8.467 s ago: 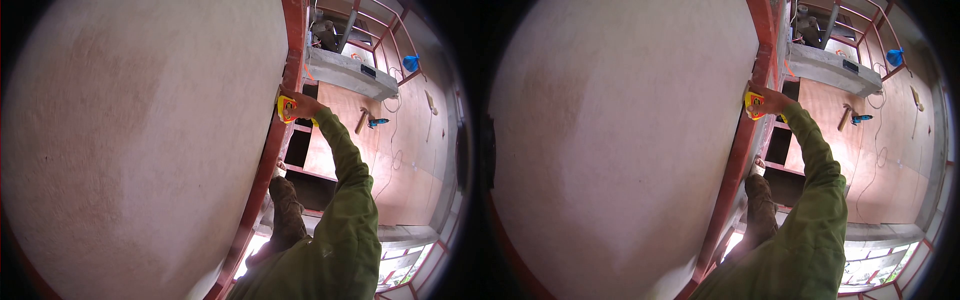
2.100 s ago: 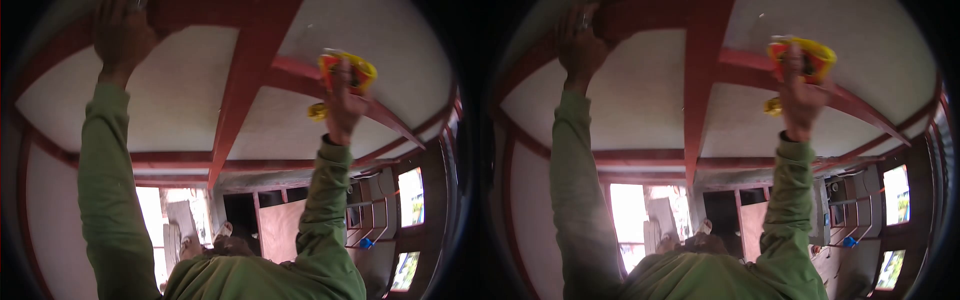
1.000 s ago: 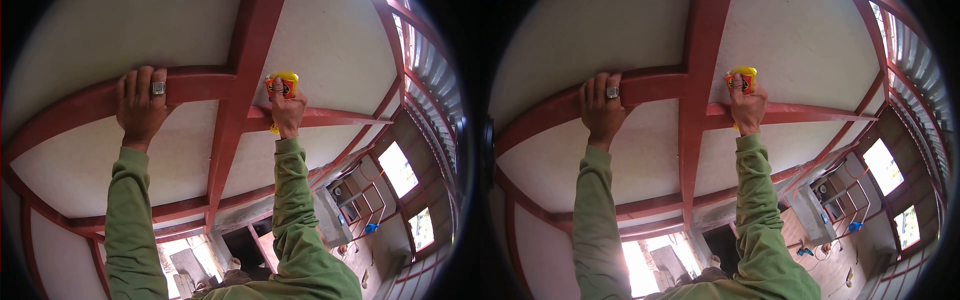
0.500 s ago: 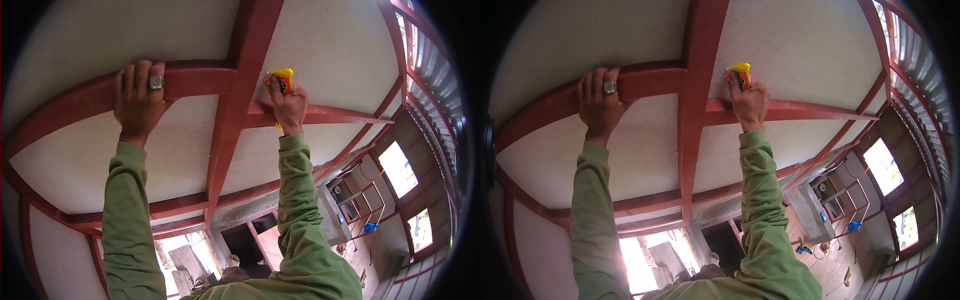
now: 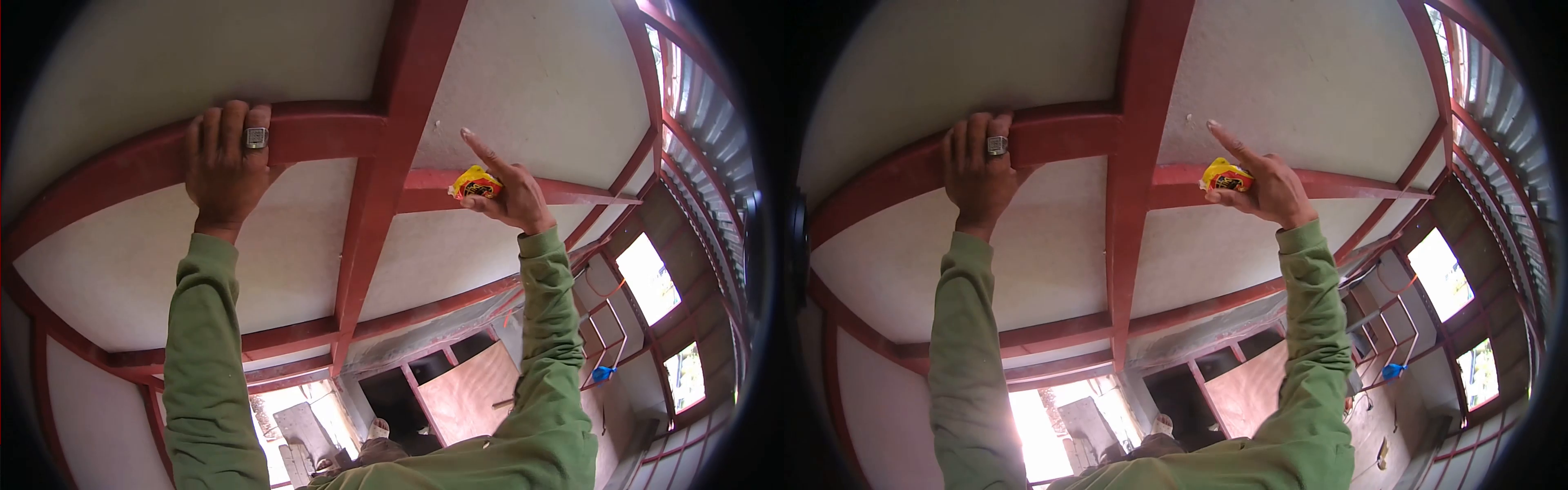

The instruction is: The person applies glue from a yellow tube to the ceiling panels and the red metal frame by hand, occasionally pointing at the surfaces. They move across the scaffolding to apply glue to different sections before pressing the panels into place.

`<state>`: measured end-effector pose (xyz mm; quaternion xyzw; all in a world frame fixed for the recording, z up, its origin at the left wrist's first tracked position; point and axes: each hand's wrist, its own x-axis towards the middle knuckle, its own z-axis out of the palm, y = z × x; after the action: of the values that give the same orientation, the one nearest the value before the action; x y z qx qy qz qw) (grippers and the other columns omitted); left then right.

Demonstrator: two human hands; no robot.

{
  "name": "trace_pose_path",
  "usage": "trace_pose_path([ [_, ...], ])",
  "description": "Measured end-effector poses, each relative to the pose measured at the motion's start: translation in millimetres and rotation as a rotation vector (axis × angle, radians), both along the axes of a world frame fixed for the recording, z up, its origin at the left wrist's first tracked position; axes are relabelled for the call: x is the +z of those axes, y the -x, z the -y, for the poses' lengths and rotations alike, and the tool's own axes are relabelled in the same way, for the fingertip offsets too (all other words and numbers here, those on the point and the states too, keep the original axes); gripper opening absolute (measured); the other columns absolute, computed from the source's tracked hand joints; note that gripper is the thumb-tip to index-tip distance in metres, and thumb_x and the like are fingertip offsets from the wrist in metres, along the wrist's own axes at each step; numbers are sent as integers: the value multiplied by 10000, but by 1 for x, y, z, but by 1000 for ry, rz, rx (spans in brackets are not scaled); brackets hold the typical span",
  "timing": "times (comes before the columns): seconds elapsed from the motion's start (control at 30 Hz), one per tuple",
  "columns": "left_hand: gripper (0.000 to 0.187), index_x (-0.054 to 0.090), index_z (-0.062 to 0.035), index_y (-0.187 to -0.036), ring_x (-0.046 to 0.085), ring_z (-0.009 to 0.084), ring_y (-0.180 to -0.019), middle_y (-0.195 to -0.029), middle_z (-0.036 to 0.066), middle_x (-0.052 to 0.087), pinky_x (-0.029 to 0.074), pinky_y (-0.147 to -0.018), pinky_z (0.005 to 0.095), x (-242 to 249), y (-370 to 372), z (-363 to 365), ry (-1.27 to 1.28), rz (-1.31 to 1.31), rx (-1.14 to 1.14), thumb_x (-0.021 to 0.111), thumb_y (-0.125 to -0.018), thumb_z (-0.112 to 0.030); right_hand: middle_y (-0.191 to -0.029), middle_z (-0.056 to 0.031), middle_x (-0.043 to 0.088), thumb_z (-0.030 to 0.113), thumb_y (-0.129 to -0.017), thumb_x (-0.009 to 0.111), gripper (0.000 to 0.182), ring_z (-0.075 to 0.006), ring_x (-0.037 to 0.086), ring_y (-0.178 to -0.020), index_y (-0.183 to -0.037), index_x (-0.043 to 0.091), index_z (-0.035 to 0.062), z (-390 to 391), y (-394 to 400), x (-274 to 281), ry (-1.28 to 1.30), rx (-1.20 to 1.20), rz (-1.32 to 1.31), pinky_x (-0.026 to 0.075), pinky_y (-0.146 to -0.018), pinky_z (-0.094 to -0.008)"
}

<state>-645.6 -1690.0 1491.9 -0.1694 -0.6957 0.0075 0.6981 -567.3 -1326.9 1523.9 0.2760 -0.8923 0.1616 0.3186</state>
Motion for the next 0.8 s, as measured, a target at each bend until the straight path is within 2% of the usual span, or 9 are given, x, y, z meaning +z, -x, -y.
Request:
trace_pose_path([
  [0.13, 652, 539, -144, -1022, 517, 229, -891, -958, 31, 499, 432, -829, 412, 2, 0, -1, 12, -12, 8, 790, -530, -490, -511, -126, 499, 608, -758, 650, 871, -298, 501, -460, -1448, 319, 193, -8, -3, 41, -327, -170, 165, 431, -518, -421],
  [0.27, 636, 544, -150, -1038, 525, 237, -912, -976, 36, 518, 433, -820, 409, 4, 15, 4, 44, -75, 68, 802, -545, -460, -624, -82, 564, 331, -841, 681, 640, -141, 549, -501, -1384, 429, 104, -23, -12, 82, -130, 18, -123, 450, -503, -299],
  [0.33, 628, 540, -153, -1043, 524, 241, -942, -989, 38, 531, 422, -830, 409, 1, 12, 7, 61, -73, 56, 810, -558, -444, -631, -19, 548, 324, -895, 593, 441, -91, 481, -487, -1202, 566, 9, -20, -17, 62, 211, 50, -381, 398, -437, -268],
  [0.43, 617, 546, -153, -1027, 531, 254, -939, -976, 40, 534, 420, -827, 413, 5, -2, -3, 29, -25, -22, 813, -562, -458, -743, -7, 586, 337, -926, 579, 253, -81, 554, -565, -926, 583, 84, -18, -46, -37, 826, 98, 40, 421, -436, -221],
  [0.47, 612, 556, -152, -1014, 539, 265, -921, -958, 43, 532, 425, -818, 417, 5, -2, -4, 5, -40, -58, 811, -560, -474, -761, -5, 596, 255, -892, 643, 227, -62, 545, -565, -996, 601, 58, -6, -50, -88, 1042, 98, 211, 443, -471, -224],
  [0.5, 644, 556, -152, -1011, 537, 261, -926, -963, 34, 530, 427, -814, 408, 5, 0, -3, 9, -10, -23, 809, -547, -519, -713, 1, 571, 329, -859, 678, 296, -73, 533, -534, -994, 580, 85, -22, -37, -182, 564, -183, 22, 436, -456, -218],
  [0.53, 644, 556, -152, -1011, 537, 261, -926, -963, 34, 530, 427, -814, 408, 3, 2, 0, 27, -6, -27, 809, -547, -519, -708, 3, 563, 354, -830, 705, 360, -72, 530, -530, -1029, 557, 92, 70, -67, -177, 1350, -203, 534, 433, -454, -214],
  [0.6, 665, 557, -153, -1016, 534, 258, -928, -974, 28, 529, 428, -808, 407, 4, 7, 3, 49, 0, 6, 788, -554, -571, -691, 3, 545, 352, -846, 692, 373, -66, 503, -513, -1054, 542, 80, 147, -72, -238, 1695, 107, 698, 408, -432, -213],
  [0.8, 704, 522, -159, -1009, 531, 266, -923, -977, 37, 529, 416, -778, 416, 7, 5, 2, 51, -7, 15, 802, -514, -574, -643, 27, 456, 363, -916, 592, 267, -54, 421, -496, -917, 501, 112, 254, -23, -269, 2237, 323, 512, 377, -464, -219],
])
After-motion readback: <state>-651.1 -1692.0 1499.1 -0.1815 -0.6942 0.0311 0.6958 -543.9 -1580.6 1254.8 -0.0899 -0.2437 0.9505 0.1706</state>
